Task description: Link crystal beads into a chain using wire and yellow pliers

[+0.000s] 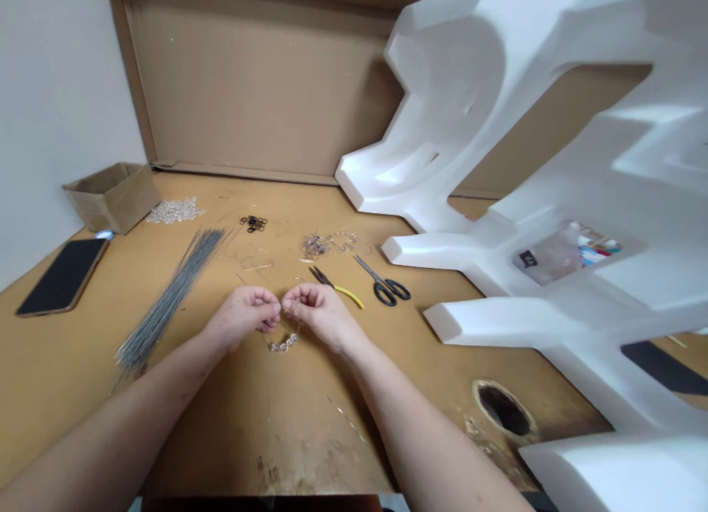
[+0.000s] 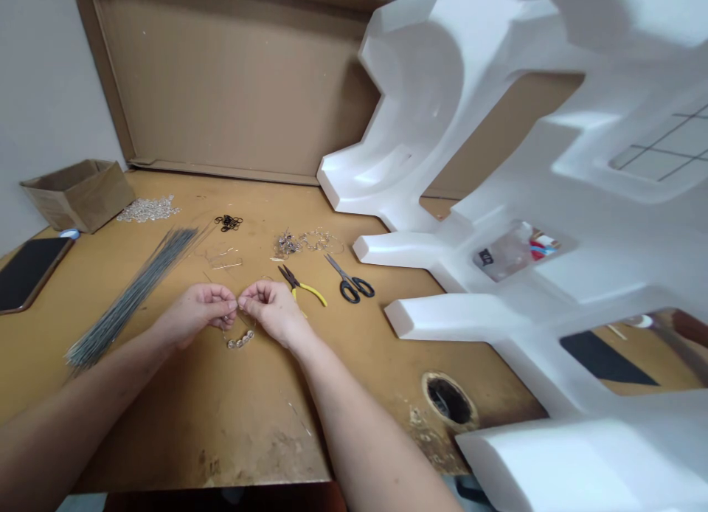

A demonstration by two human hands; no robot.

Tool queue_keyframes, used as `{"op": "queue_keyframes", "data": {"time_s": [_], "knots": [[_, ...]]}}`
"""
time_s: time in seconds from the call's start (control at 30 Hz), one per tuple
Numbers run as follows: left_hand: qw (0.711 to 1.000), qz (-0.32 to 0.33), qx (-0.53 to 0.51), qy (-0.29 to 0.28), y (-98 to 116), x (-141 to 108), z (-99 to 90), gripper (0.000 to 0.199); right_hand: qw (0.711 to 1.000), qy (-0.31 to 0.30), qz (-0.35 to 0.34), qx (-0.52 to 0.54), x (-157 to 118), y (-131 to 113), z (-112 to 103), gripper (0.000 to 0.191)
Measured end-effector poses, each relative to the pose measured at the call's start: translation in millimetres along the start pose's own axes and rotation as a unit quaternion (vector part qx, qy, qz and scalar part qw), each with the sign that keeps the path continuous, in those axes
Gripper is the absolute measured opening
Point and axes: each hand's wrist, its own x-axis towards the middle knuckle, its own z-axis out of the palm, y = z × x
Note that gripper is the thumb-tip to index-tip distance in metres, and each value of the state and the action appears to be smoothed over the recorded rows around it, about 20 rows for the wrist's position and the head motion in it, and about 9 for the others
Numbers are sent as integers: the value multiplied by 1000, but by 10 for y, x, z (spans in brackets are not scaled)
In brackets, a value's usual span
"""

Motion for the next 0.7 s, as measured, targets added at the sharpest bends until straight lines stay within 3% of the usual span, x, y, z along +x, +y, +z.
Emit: {"op": "queue_keyframes", "data": {"time_s": [0.2, 0.37, 0.7], "knots": [[998, -35, -39, -20, -2, 7, -31, 19, 998, 24, -26, -61, 31, 53, -30, 14], [998, -40, -51, -22, -25, 25, -54, 23, 999, 22, -18, -17, 20, 38, -24, 16], [999, -42, -28, 15, 7, -4, 14, 12, 999, 22, -2, 43, 21, 17, -9, 14]]}}
